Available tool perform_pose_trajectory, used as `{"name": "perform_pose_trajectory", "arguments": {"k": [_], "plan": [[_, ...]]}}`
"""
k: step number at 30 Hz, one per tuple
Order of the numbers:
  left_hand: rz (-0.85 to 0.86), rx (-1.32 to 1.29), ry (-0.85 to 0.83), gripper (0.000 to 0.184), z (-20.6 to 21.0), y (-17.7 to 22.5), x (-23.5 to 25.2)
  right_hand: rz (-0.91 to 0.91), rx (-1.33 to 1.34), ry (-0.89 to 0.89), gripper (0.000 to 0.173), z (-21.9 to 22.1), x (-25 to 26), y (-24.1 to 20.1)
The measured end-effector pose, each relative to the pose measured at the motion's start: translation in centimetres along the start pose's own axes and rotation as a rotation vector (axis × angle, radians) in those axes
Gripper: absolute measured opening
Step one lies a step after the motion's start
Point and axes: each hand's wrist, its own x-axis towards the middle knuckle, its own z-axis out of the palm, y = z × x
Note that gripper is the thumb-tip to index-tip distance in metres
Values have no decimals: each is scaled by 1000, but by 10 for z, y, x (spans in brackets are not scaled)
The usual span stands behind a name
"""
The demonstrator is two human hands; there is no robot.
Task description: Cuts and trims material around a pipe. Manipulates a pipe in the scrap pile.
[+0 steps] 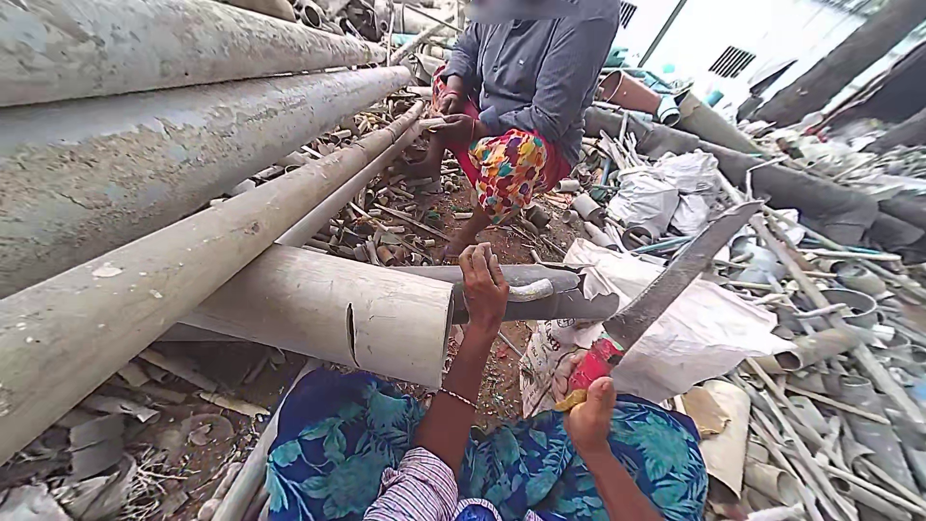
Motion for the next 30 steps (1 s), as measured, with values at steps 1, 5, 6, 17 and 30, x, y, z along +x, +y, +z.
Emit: {"name": "perform_pose_trajectory", "arguments": {"k": [1,5,6,17,30], "plan": [[-10,1,3,29,1,1,3,115,-34,-24,47,3,-7,9],[-2,-47,24,27,3,4,5,617,-85,-47,45,20,-14,9],[-11,-67,36,26,2,6,5,631,-71,-46,46,22,-13,6],[-100,-168,62,24,-4,22,9,538,-93,-20,45,35,-25,26],[-83,-230,126,22,-2,16,5,565,-27,-24,49,27,-22,22]]}}
